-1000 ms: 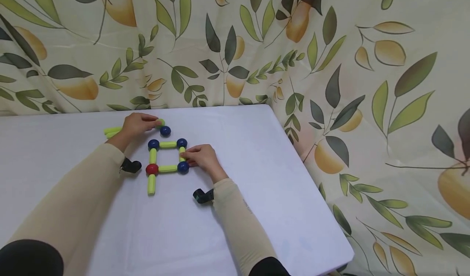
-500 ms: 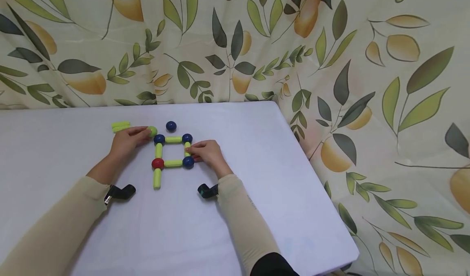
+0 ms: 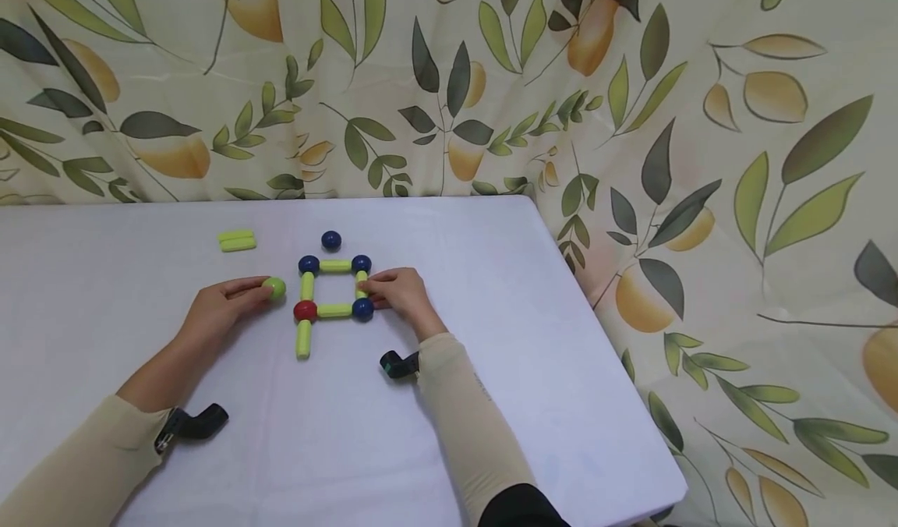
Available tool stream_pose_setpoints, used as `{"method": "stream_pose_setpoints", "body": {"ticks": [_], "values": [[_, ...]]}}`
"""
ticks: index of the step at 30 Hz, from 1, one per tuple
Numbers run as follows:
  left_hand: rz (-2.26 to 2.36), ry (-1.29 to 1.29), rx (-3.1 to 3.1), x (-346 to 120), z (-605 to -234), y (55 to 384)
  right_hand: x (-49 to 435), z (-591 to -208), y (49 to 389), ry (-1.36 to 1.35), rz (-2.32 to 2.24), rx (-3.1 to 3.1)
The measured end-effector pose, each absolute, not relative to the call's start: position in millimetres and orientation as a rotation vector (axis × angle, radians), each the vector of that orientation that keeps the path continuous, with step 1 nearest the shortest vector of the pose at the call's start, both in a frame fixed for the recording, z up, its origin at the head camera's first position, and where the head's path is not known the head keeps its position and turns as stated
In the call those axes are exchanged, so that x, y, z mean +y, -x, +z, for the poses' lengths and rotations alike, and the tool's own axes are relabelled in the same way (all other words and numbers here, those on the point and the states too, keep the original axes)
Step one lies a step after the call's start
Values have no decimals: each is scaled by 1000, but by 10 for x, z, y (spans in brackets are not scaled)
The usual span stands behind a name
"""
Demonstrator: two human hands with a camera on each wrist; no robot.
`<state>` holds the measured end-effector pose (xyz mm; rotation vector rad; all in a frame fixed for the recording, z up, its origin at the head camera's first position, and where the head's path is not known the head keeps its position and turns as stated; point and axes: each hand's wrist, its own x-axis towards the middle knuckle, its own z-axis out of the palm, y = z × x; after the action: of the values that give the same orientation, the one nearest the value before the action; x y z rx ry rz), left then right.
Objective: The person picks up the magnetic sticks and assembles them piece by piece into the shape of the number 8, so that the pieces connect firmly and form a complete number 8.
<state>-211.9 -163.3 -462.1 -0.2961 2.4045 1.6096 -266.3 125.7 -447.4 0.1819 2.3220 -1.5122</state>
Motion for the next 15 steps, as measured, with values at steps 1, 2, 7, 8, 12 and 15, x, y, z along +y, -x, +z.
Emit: {"method": "stream_pose_setpoints", "body": {"ticks": [1,2,7,8,12,15], "values": [[1601,300,2389,-1630,-4622,2067,1258,-4473,2663,-184,-1507,2323],[1595,301,2384,-1627,-4618,2015,1258,-4472,2663,-185,-1502,2324],[1557,266,2366,-1605,-4610,1796,1258,-4453,2663,-193,-1498,2331],[1547,255,2371,-1598,-4607,1762,1261,-4452,2666,-194,-1501,2332],[1497,220,2391,-1561,-4604,1633,1269,-4461,2671,-182,-1516,2324],[1452,208,2408,-1529,-4599,1524,1271,-4476,2674,-172,-1516,2319]]}}
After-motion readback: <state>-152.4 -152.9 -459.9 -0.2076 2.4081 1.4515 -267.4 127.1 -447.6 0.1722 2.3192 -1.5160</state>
